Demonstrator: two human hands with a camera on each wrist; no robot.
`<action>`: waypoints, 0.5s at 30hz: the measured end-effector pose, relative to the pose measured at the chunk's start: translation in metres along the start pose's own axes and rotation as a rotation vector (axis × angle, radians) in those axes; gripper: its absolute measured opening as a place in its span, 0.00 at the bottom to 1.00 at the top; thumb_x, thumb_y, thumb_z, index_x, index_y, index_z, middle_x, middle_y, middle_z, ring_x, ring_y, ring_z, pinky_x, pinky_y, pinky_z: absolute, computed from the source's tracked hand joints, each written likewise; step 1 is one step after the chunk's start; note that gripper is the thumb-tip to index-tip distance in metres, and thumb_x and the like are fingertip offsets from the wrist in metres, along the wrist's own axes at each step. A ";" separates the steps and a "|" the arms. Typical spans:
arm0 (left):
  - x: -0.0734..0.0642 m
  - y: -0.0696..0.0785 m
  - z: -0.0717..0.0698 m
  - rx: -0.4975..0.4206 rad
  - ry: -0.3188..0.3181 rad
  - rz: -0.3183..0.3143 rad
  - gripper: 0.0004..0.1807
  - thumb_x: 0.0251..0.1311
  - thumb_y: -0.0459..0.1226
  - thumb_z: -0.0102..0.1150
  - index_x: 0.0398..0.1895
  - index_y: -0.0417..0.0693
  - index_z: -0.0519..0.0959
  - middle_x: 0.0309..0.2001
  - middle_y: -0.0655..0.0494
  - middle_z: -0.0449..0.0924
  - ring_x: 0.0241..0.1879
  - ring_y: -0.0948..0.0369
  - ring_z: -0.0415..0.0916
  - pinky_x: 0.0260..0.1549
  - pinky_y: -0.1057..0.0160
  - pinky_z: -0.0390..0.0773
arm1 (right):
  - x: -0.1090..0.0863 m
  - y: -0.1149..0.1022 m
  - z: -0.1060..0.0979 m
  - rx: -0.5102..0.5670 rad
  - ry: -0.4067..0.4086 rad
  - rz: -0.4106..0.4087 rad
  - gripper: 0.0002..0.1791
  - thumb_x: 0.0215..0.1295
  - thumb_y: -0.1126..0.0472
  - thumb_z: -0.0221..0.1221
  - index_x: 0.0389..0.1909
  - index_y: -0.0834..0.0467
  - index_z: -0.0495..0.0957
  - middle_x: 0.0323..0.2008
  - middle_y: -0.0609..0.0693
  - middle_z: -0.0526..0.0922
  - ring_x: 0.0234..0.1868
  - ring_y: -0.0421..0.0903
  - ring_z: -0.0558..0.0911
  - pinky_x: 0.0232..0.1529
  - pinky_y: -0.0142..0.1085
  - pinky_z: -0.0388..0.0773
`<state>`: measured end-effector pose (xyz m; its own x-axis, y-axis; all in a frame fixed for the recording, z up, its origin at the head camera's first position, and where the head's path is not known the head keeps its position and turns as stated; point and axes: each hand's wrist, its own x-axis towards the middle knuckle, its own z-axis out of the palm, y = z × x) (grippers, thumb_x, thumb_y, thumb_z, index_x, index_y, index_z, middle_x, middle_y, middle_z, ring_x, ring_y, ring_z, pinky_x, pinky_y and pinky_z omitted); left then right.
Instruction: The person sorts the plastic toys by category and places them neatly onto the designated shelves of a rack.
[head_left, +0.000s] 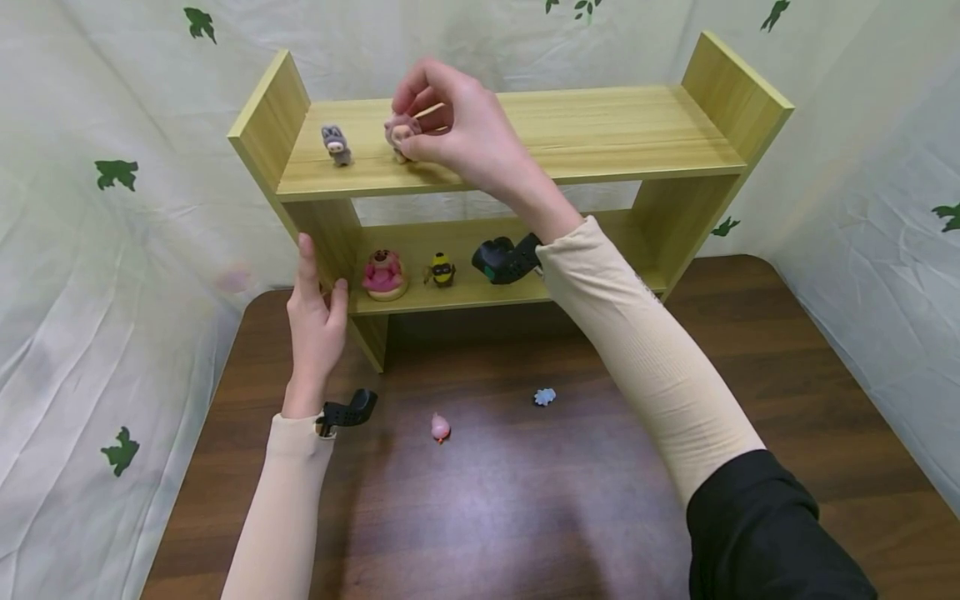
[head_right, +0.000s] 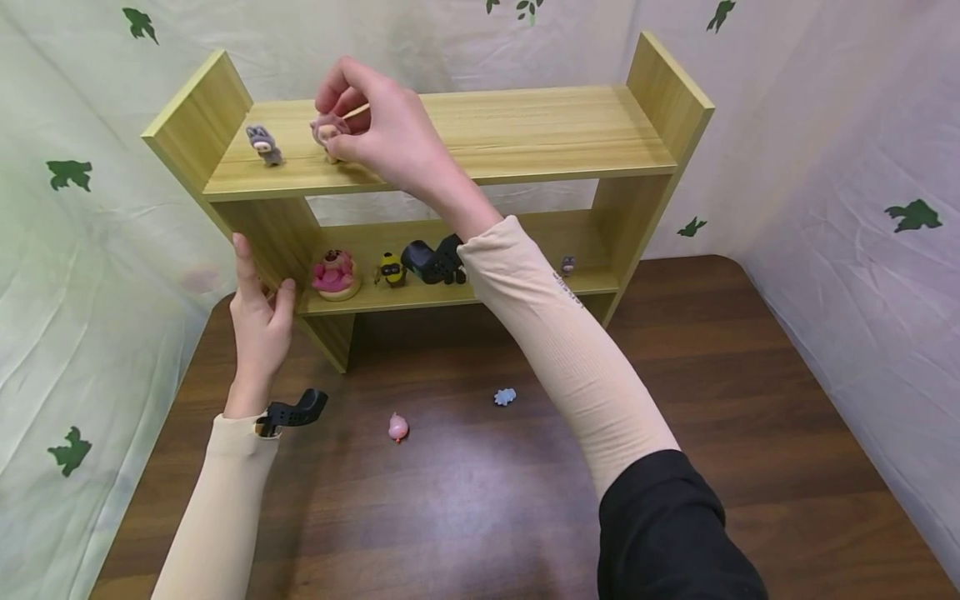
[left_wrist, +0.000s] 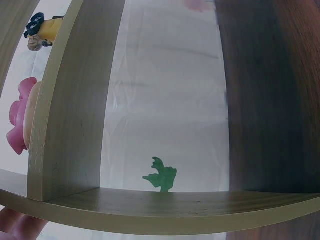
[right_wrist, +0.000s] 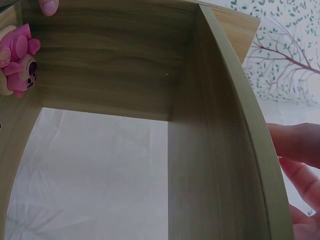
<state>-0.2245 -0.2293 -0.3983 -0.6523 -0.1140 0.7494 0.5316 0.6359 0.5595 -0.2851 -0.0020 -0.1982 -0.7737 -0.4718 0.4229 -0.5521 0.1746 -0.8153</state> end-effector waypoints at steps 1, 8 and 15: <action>0.000 0.000 0.000 0.000 0.001 0.002 0.50 0.64 0.23 0.45 0.70 0.92 0.44 0.71 0.52 0.57 0.18 0.65 0.44 0.21 0.66 0.53 | 0.000 -0.001 0.000 0.002 0.000 0.003 0.12 0.60 0.72 0.61 0.44 0.65 0.72 0.43 0.55 0.77 0.43 0.45 0.80 0.48 0.29 0.72; 0.000 0.000 0.000 -0.002 0.003 0.006 0.50 0.63 0.23 0.45 0.70 0.92 0.45 0.71 0.52 0.57 0.18 0.65 0.44 0.21 0.66 0.53 | -0.001 -0.002 0.000 0.031 0.005 0.017 0.13 0.60 0.73 0.61 0.44 0.65 0.72 0.42 0.56 0.78 0.45 0.45 0.79 0.50 0.28 0.71; 0.000 0.000 0.000 -0.005 0.002 0.007 0.50 0.63 0.23 0.45 0.70 0.92 0.45 0.71 0.52 0.57 0.18 0.65 0.44 0.21 0.66 0.53 | 0.002 0.003 0.000 0.095 0.034 -0.032 0.13 0.59 0.73 0.62 0.44 0.67 0.73 0.40 0.56 0.80 0.44 0.45 0.79 0.49 0.30 0.72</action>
<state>-0.2246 -0.2293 -0.3978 -0.6475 -0.1114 0.7539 0.5388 0.6326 0.5562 -0.2888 -0.0020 -0.1999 -0.7670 -0.4462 0.4611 -0.5462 0.0768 -0.8341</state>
